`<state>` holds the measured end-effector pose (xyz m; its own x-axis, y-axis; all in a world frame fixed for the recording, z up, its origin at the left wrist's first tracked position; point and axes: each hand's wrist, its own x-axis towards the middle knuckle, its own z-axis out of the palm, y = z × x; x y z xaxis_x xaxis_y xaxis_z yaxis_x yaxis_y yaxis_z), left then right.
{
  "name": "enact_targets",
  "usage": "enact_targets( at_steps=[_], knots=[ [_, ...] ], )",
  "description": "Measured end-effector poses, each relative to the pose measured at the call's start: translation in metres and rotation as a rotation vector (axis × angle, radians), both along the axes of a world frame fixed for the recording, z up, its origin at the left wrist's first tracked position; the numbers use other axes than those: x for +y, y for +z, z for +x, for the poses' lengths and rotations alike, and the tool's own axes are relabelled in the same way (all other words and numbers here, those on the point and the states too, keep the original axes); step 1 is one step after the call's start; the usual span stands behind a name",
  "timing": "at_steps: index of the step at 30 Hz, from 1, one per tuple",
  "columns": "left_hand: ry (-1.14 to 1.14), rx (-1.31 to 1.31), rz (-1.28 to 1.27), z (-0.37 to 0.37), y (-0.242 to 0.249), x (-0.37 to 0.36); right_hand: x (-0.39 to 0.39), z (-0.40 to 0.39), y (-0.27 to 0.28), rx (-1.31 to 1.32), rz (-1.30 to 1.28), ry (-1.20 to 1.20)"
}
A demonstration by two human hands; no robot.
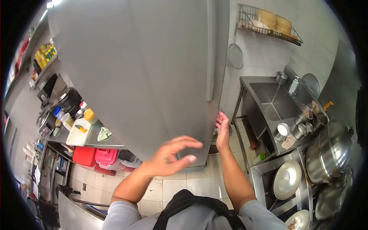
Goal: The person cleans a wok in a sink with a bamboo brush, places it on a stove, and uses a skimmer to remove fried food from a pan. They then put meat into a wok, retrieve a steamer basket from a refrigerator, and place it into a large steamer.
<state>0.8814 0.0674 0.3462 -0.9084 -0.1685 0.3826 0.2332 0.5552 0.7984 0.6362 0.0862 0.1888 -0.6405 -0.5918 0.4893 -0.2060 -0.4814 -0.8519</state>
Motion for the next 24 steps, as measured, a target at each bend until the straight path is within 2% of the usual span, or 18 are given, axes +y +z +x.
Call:
enact_targets(
  at_steps=[2,3,5,9,10,11,13,15,17,18,19,21,22,24],
  knots=[
    [0.217,0.02,-0.094,0.023,0.013,0.0,-0.012,-0.004,-0.003,-0.232,-0.082,0.003],
    [0.232,0.019,-0.099,0.029,0.018,0.005,-0.015,-0.009,-0.003,-0.232,-0.084,0.018],
    [0.325,0.087,-0.178,0.036,0.029,0.018,-0.019,-0.022,0.001,-0.407,-0.051,0.168],
    [0.393,0.1,-0.282,0.037,0.054,0.055,-0.023,-0.036,-0.004,-0.284,0.003,0.254],
    [0.396,0.102,-0.294,0.033,0.06,0.063,-0.028,-0.028,-0.01,-0.338,-0.074,0.107],
    [0.461,0.187,-0.314,0.028,0.067,0.07,-0.016,-0.025,-0.009,-0.334,-0.085,0.115],
    [0.562,0.299,-0.369,0.023,0.08,0.078,0.016,-0.014,-0.01,-0.268,-0.034,0.237],
    [0.627,0.425,-0.378,0.02,0.094,0.091,0.049,-0.011,-0.021,-0.167,-0.138,0.39],
    [0.67,0.505,-0.472,0.029,0.108,0.099,0.086,-0.01,-0.009,-0.245,-0.137,0.769],
    [0.719,0.625,-0.624,0.036,0.117,0.111,0.107,-0.021,0.013,-0.147,0.052,1.007],
    [0.763,0.676,-0.646,0.039,0.119,0.12,0.11,-0.026,0.021,-0.137,0.062,1.017],
    [0.816,0.751,-0.706,0.056,0.119,0.13,0.102,-0.035,0.046,0.12,0.215,0.57],
    [0.873,0.801,-0.716,0.064,0.116,0.135,0.1,-0.043,0.07,0.133,0.279,0.436],
    [1.048,0.822,-0.698,0.083,0.11,0.152,0.086,-0.055,0.112,0.231,0.213,0.282]
  ],
)
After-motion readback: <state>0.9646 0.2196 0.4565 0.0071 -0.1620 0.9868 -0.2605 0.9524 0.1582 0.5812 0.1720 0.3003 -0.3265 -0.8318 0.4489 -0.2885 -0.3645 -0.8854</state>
